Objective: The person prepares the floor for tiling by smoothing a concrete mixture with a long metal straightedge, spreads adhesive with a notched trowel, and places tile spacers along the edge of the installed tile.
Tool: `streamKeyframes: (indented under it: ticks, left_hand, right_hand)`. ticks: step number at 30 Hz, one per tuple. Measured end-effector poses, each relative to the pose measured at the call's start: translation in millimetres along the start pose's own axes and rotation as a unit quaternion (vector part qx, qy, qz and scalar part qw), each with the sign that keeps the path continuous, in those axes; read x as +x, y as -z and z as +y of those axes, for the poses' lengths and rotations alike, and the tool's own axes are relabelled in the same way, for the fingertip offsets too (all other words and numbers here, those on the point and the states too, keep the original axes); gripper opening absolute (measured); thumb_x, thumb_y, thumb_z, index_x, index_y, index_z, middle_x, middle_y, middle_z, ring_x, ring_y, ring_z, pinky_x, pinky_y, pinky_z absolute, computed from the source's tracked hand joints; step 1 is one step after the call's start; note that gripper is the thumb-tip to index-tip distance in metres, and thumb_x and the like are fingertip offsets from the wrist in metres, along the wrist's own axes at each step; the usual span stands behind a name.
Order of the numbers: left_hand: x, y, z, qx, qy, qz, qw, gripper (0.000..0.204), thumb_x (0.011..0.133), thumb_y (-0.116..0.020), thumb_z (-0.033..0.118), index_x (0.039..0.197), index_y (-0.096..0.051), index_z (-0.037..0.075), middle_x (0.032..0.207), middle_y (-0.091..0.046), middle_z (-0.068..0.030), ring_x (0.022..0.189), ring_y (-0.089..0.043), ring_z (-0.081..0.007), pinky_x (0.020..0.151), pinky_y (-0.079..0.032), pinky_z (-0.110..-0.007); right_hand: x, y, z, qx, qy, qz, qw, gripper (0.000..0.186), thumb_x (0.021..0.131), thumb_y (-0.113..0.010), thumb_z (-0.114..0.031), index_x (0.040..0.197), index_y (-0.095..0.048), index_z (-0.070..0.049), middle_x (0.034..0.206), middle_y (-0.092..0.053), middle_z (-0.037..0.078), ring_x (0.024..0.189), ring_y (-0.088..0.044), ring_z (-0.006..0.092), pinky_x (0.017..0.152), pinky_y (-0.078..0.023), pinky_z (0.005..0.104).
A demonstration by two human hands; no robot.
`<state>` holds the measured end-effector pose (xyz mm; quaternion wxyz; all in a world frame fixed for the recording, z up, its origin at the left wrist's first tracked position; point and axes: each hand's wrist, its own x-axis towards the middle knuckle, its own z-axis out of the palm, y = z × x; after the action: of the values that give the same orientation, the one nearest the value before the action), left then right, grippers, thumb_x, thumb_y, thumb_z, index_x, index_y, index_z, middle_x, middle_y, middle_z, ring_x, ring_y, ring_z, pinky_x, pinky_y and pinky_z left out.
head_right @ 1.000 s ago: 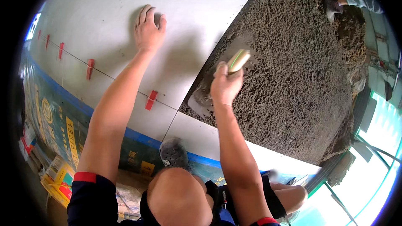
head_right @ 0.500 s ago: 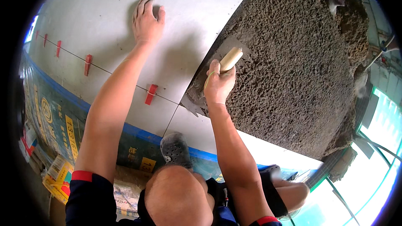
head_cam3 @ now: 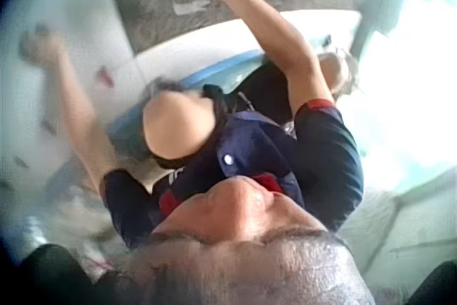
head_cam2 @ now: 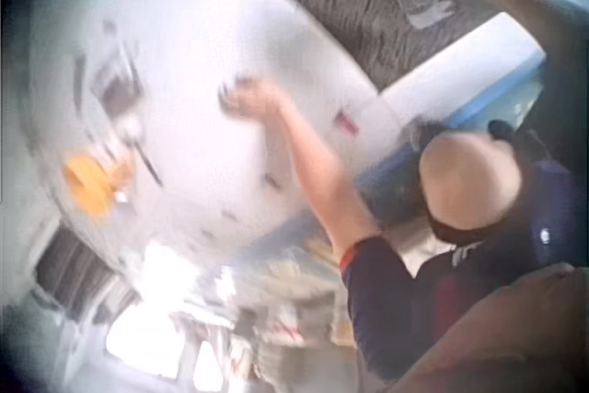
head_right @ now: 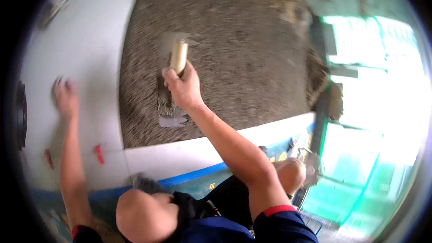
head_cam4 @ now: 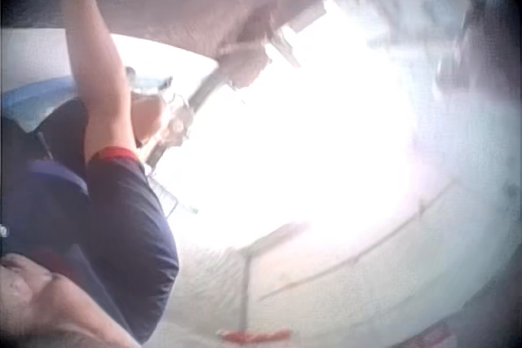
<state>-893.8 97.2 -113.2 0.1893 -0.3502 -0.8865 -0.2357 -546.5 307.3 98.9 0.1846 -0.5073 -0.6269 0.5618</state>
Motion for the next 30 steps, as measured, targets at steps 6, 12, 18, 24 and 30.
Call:
streamKeyframes:
  ticks: [6, 12, 18, 24, 30]
  left_hand:
    - [-6, -19, -35, 0.074, -0.031, -0.023, 0.996, 0.045, 0.103, -0.056, 0.036, 0.132, -0.061, 0.003, 0.139, -0.061, -0.0146, 0.129, -0.056, -0.0333, 0.110, -0.043, -0.043]
    - [-11, -18, -45, 0.083, -0.078, -0.033, 0.993, 0.046, 0.104, -0.053, 0.037, 0.133, -0.061, 0.002, 0.139, -0.060, -0.0161, 0.129, -0.054, -0.0347, 0.111, -0.042, -0.045]
    - [4, 7, -35, 0.190, -0.067, -0.166, 0.965, 0.050, 0.107, -0.047, 0.040, 0.140, -0.055, 0.004, 0.148, -0.054, -0.0118, 0.134, -0.053, -0.0304, 0.113, -0.041, -0.044]
    - [40, 59, 99, 0.196, 0.029, -0.323, 0.925, 0.053, 0.099, -0.061, 0.039, 0.138, -0.056, 0.003, 0.140, -0.057, -0.0189, 0.128, -0.057, -0.0337, 0.107, -0.045, -0.046]
    - [-34, 151, 408, -0.309, -0.231, -0.617, 0.686, 0.041, 0.098, -0.066, 0.028, 0.128, -0.061, 0.001, 0.114, -0.071, -0.0129, 0.100, -0.068, -0.0218, 0.088, -0.053, -0.035]
  right_hand:
    - [-38, 174, -31, -0.408, -0.041, -0.055, 0.911, 0.047, 0.085, -0.069, -0.022, 0.126, -0.055, -0.002, 0.100, -0.069, 0.015, 0.090, -0.070, 0.0290, 0.081, -0.057, 0.0426]
    - [-116, 241, 40, -0.574, -0.032, -0.211, 0.790, 0.043, 0.078, -0.064, -0.009, 0.121, -0.063, -0.012, 0.114, -0.068, 0.015, 0.110, -0.067, 0.0356, 0.090, -0.054, 0.0487]
    - [-178, 338, 100, -0.638, 0.012, -0.259, 0.725, 0.031, 0.077, -0.069, -0.010, 0.107, -0.066, -0.014, 0.109, -0.059, 0.005, 0.115, -0.057, 0.0248, 0.092, -0.048, 0.0481]
    - [-183, 378, 163, -0.652, 0.040, -0.083, 0.753, 0.020, 0.085, -0.067, -0.025, 0.105, -0.068, -0.023, 0.110, -0.057, 0.005, 0.116, -0.054, 0.0247, 0.087, -0.044, 0.0468]
    - [-169, 361, 195, -0.596, 0.269, 0.006, 0.757, 0.023, 0.082, -0.070, -0.041, 0.098, -0.068, -0.025, 0.103, -0.056, 0.002, 0.108, -0.053, 0.0213, 0.085, -0.041, 0.0435]
